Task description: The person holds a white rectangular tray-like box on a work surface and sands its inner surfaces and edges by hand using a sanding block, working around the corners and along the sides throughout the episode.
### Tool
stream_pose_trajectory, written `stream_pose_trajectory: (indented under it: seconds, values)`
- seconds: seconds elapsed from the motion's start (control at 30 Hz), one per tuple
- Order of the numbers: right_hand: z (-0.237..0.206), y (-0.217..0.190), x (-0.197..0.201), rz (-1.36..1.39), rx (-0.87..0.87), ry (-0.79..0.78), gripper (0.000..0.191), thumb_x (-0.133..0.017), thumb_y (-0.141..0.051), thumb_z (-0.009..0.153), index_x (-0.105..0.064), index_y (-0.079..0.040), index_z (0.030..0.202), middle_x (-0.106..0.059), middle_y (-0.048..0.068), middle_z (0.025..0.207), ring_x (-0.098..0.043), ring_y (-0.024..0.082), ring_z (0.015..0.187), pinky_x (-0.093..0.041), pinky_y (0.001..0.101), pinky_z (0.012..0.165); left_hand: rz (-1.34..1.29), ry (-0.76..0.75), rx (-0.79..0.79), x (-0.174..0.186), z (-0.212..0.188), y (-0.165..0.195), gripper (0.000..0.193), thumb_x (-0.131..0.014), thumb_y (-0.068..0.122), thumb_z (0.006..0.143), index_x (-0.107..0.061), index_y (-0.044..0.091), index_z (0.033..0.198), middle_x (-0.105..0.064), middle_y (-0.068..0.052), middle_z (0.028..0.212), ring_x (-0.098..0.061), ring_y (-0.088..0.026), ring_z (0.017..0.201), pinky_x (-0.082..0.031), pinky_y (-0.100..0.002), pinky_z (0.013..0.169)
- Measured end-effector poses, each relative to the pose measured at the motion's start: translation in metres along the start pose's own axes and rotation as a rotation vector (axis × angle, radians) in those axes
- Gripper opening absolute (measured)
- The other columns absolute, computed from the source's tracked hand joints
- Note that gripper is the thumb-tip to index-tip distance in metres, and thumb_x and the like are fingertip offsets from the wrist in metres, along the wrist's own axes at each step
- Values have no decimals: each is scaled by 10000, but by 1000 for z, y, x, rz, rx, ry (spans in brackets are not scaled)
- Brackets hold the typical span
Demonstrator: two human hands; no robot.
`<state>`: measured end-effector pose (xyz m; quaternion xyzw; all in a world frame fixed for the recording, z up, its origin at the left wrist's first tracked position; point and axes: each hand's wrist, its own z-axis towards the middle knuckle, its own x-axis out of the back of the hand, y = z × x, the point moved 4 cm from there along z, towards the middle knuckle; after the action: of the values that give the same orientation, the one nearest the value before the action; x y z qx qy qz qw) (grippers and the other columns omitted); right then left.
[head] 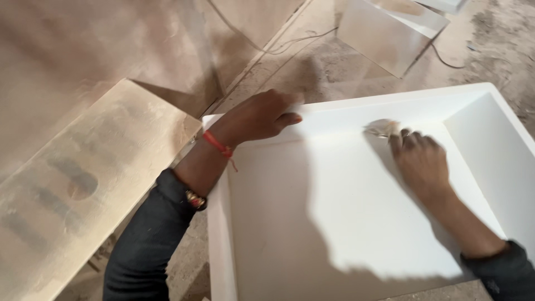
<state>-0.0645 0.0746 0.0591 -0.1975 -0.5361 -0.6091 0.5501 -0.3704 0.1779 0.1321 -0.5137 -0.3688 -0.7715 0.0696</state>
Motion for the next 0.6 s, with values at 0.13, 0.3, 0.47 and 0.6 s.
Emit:
stream_pose_trajectory:
  seconds: [0.13, 0.3, 0.47, 0.6]
  values:
    - [10, -73, 31, 724, 58, 67, 148, -701, -153, 917, -667, -50, 1018, -780, 125, 1200, -725, 311, 751, -586, 419, 652, -26, 16, -51, 2, 0, 3, 237, -677, 231, 995, -587, 18, 1043, -715, -191, 805, -688, -360, 752, -494, -468, 667]
    - [70, -187, 57, 988, 90, 26, 295, -674, -252, 971, -667, -27, 1163, -745, 188, 967, -694, 337, 849, -548, 497, 731, -19, -29, 41, 5, -3, 6, 313, -650, 261, 990, -579, 54, 1214, -706, -217, 804, -697, -366, 752, -504, -475, 704]
    - [111, -230, 54, 1089, -90, -247, 348, -657, -232, 899, -600, 18, 1134, -719, 224, 834, -699, 392, 799, -543, 518, 746, 6, 2, -19, 9, -6, 13, 269, -654, 249, 984, -613, 37, 1144, -717, -207, 877, -694, -392, 840, -506, -502, 718]
    - [112, -196, 34, 868, -140, -209, 207, -700, -218, 865, -689, -35, 961, -720, 223, 894, -688, 410, 873, -539, 540, 807, -4, 22, -15, 8, -7, 13, 261, -657, 242, 977, -626, 44, 1145, -716, -213, 882, -690, -413, 862, -508, -505, 721]
